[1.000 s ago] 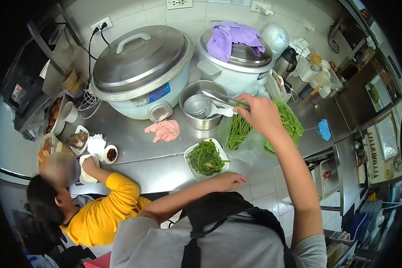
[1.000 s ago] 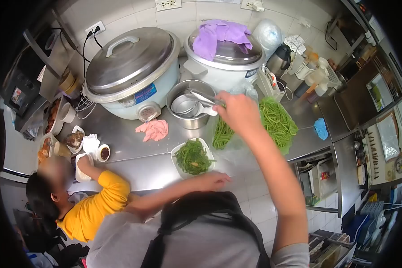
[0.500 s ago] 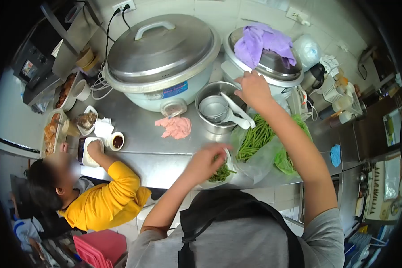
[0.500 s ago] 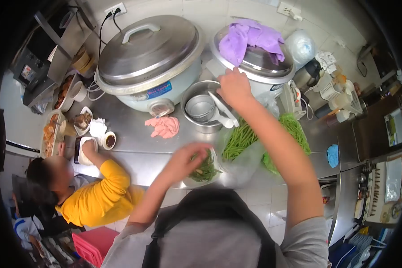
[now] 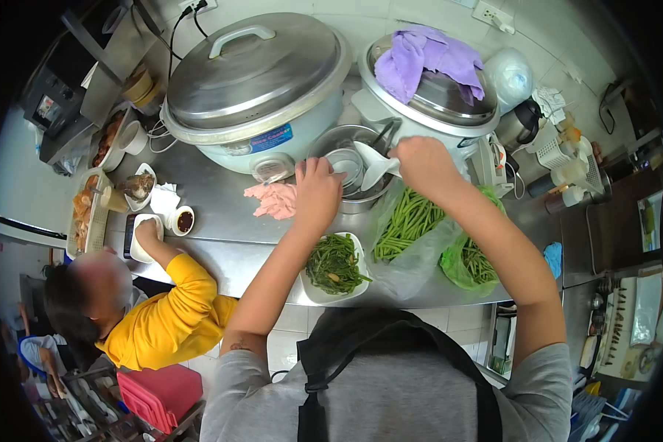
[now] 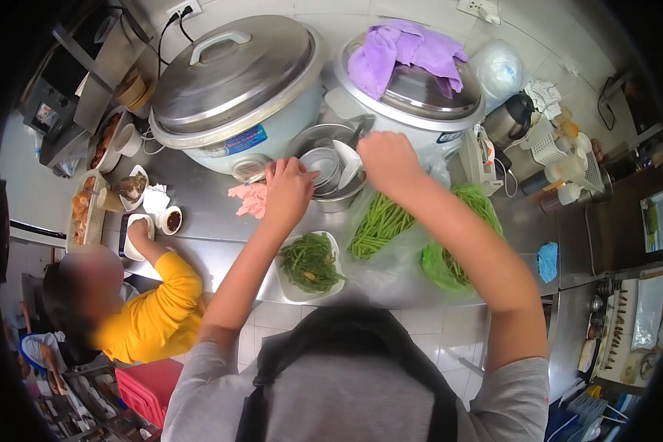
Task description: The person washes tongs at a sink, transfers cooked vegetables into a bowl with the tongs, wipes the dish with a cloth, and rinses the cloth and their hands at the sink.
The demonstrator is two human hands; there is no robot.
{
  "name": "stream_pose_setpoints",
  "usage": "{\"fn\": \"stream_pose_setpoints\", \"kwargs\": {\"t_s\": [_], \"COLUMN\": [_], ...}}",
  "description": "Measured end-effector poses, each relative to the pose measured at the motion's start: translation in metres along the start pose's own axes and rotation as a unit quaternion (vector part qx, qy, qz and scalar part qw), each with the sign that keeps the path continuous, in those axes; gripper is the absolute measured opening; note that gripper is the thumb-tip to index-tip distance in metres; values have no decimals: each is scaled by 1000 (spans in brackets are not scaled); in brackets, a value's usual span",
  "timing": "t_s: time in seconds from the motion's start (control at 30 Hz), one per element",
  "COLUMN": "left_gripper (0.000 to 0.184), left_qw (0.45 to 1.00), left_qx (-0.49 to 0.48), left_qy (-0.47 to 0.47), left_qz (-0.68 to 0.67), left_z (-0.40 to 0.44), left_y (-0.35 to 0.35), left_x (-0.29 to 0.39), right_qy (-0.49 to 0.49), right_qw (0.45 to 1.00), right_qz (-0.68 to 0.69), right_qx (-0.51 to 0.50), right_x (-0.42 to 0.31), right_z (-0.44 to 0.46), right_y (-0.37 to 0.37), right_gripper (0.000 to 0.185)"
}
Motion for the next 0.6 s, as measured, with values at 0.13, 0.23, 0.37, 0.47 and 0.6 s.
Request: {"fn": "stream_pose_setpoints", "kwargs": {"t_s": [0.13, 0.23, 0.37, 0.47, 0.6], "left_gripper": [13, 11, 10, 10, 14], "left_qw": [996, 993, 993, 994, 988], "left_qx": [-60, -83, -108, -96, -117], "left_qy": [0, 8, 27, 44, 35], "left_qz": [65, 81, 37, -18, -92], "left_z": [7, 11, 18, 18, 19], "left_y": [34, 54, 60, 69, 98], "left_x": [-3, 0, -2, -14, -28], "right_qy": [-5, -20, -28, -23, 93], "right_qw": [999, 998, 991, 991, 951], "right_qz": [-16, -43, -43, 27, 283], "right_qx": [-34, -37, -120, -130, -79], "right_x": [7, -3, -27, -18, 43], "right_z": [15, 20, 21, 18, 48], "right_y": [-50, -64, -13, 12, -25], "right_gripper": [17, 8, 8, 14, 18]}}
Point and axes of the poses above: each hand's wrist, its own z-axis towards the middle knuckle, its own y-axis out of the palm, x = y × z, the point moved 5 cm from there along z, towards the middle knuckle, and after that the axes turned 15 degrees about -z, right-handed, at the moved point
